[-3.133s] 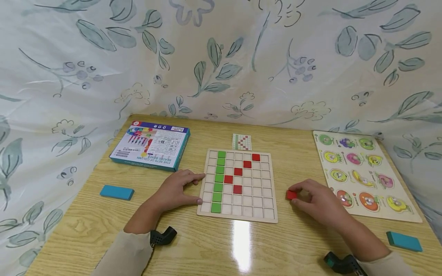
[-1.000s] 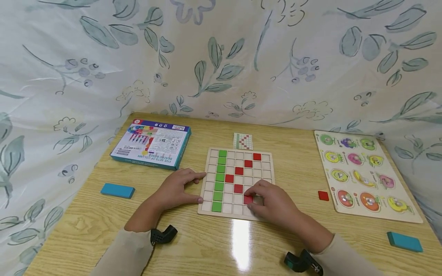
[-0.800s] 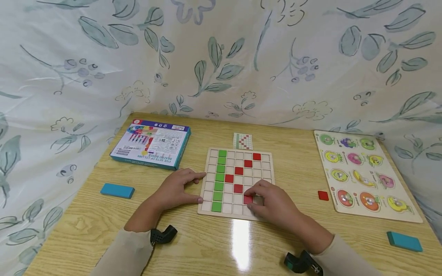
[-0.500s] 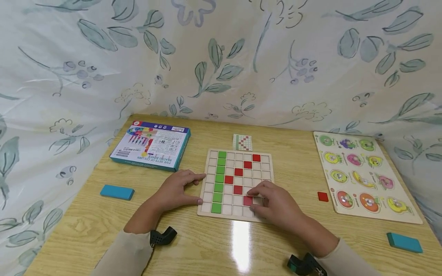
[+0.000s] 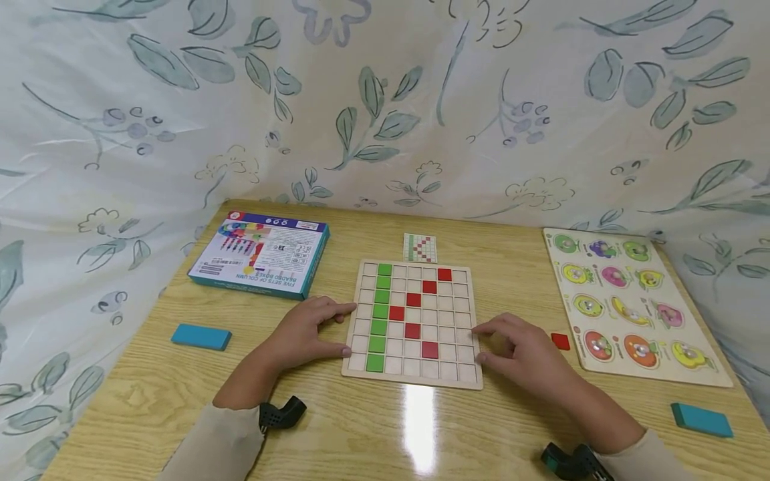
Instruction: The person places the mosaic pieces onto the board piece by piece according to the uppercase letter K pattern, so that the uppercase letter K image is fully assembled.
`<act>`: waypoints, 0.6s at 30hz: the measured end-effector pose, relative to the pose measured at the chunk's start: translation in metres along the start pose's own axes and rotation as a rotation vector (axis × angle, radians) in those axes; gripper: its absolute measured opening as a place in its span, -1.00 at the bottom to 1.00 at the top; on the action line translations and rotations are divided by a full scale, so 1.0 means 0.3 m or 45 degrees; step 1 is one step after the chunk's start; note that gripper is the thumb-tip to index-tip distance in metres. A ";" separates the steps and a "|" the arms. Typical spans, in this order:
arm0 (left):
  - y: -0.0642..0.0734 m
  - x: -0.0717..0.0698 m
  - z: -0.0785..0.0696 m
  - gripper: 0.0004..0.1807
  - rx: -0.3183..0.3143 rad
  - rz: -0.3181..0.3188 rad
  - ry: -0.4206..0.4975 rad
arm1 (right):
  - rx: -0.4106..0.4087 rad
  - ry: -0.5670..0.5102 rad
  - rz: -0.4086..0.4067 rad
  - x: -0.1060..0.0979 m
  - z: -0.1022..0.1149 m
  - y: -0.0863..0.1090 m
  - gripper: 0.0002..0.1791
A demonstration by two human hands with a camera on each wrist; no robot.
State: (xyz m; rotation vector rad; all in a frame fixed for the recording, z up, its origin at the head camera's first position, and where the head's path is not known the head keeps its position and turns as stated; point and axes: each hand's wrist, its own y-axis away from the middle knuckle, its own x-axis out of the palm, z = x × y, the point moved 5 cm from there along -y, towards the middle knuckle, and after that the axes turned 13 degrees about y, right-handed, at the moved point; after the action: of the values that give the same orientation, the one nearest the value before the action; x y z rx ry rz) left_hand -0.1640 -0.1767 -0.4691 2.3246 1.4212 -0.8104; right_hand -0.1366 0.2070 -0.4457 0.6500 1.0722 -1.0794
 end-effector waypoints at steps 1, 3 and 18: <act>0.001 0.000 0.001 -0.15 0.000 0.000 -0.002 | 0.001 0.011 -0.009 -0.007 -0.013 0.007 -0.60; 0.002 0.001 0.001 -0.15 0.003 0.000 -0.004 | -0.001 0.032 -0.035 -0.022 -0.037 0.021 -0.60; 0.000 0.002 0.000 -0.15 0.004 -0.003 0.010 | 0.041 0.170 -0.143 -0.108 -0.215 0.106 -0.52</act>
State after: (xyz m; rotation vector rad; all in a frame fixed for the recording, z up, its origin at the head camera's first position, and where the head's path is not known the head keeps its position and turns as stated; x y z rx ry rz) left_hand -0.1636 -0.1763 -0.4697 2.3312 1.4270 -0.8053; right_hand -0.1336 0.2857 -0.4423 0.7022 1.2199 -1.1649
